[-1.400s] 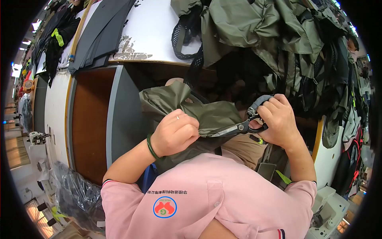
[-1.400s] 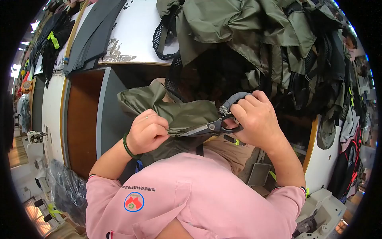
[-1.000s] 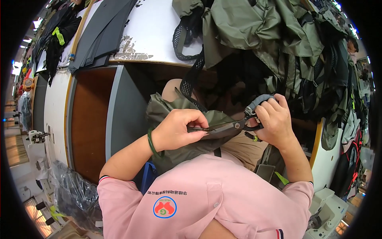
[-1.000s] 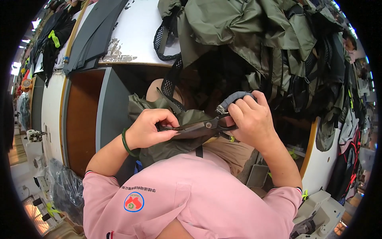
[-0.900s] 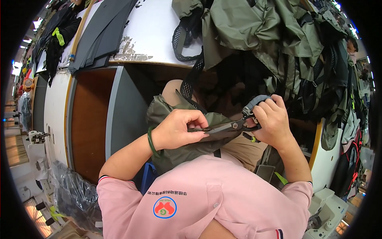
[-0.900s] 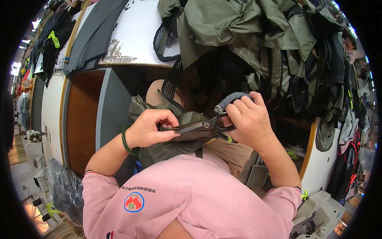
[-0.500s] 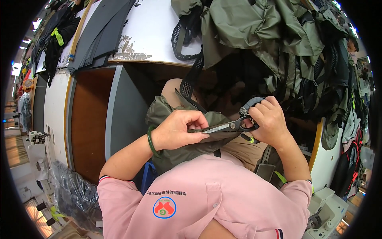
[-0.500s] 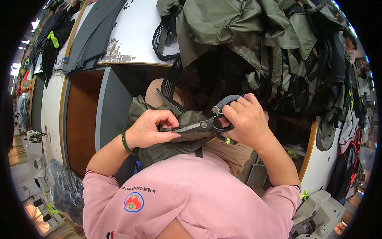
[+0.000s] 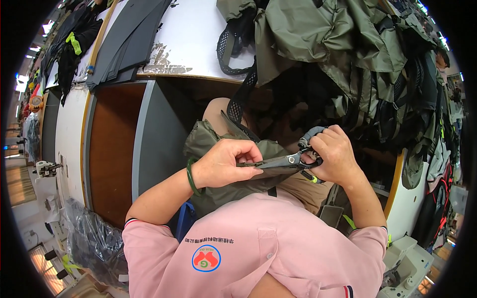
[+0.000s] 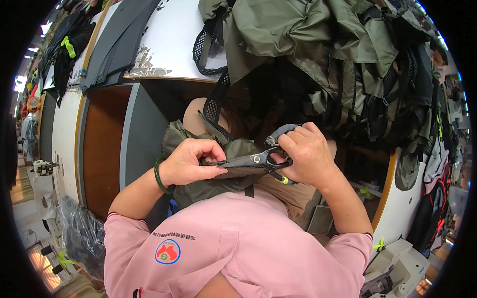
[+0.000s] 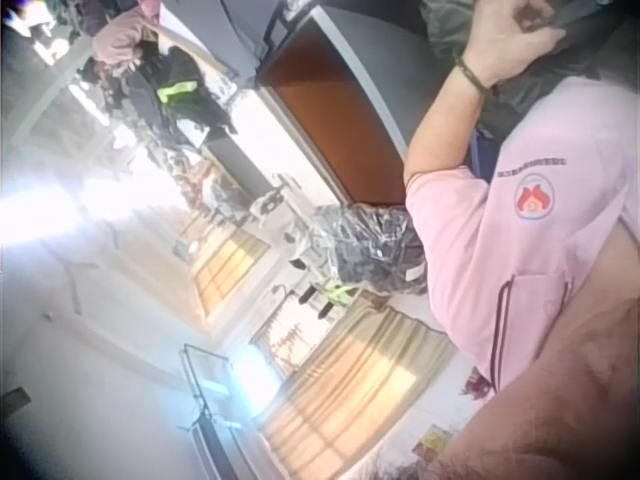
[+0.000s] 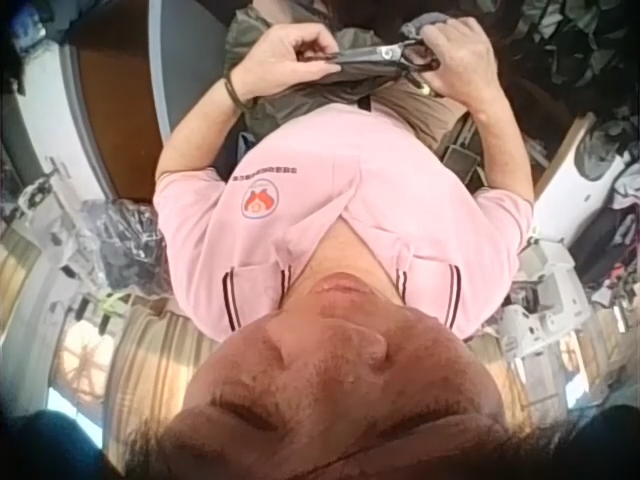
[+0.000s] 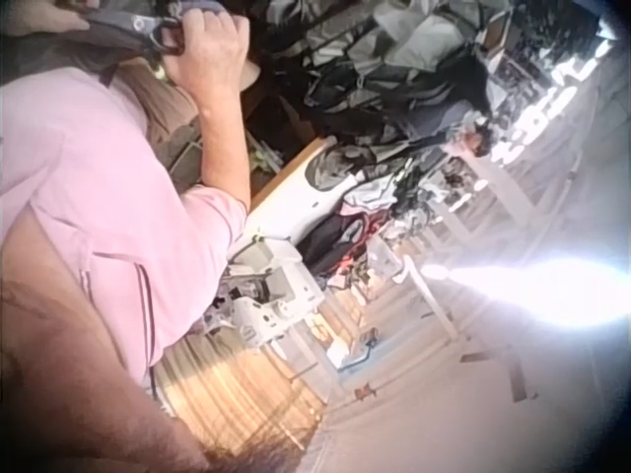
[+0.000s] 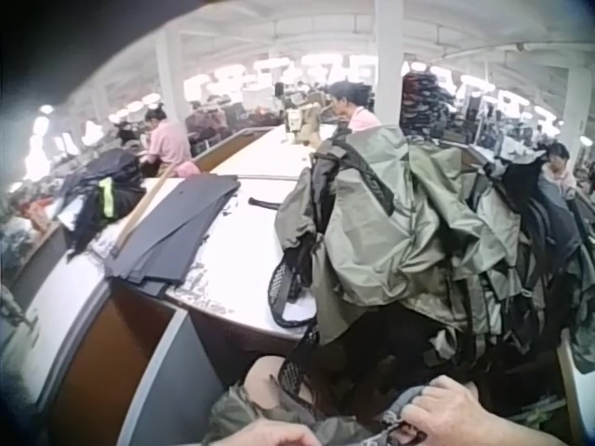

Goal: Trim excess fabric and threads from a green garment component using scissors.

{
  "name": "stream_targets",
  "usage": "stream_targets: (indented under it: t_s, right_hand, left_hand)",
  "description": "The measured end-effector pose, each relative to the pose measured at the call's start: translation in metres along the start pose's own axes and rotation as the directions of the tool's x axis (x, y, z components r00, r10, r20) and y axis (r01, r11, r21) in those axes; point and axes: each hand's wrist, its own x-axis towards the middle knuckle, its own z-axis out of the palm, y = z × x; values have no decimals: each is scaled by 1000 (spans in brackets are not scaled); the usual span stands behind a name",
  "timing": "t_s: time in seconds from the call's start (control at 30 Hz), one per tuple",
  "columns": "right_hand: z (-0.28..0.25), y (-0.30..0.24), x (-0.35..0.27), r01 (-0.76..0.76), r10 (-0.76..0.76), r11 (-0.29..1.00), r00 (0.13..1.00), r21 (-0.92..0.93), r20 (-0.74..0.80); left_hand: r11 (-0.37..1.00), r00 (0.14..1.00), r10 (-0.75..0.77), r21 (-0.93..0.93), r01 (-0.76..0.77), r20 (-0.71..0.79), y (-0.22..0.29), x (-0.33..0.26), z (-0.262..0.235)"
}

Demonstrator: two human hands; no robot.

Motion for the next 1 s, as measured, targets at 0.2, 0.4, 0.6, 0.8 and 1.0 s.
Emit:
stream_targets:
  t_s: [0.2, 0.4, 0.6, 0.8, 1.0]
  right_hand:
    - [6, 3, -10, -57, 58, 998, 993, -18, 106]
    - [-3, 13, -7, -27, 6, 986, 992, -164, -124]
    - [-12, 15, -8, 15, -54, 957, 990, -290, -128]
    - [-12, 14, 0, 53, -92, 950, 989, -309, -112]
    - [-11, 16, 1, 69, -104, 942, 990, -328, -93]
  left_hand:
    - [999, 1000, 22, 36, -22, -10, 0, 0, -1]
    - [932, 976, -203, -290, 216, 74, -9, 6, -15]
    - [871, 960, -250, -404, 281, 130, -9, 12, -24]
    - [856, 952, -259, -418, 304, 163, -4, 14, -19]
    - [866, 954, -248, -402, 296, 169, -7, 13, -19]
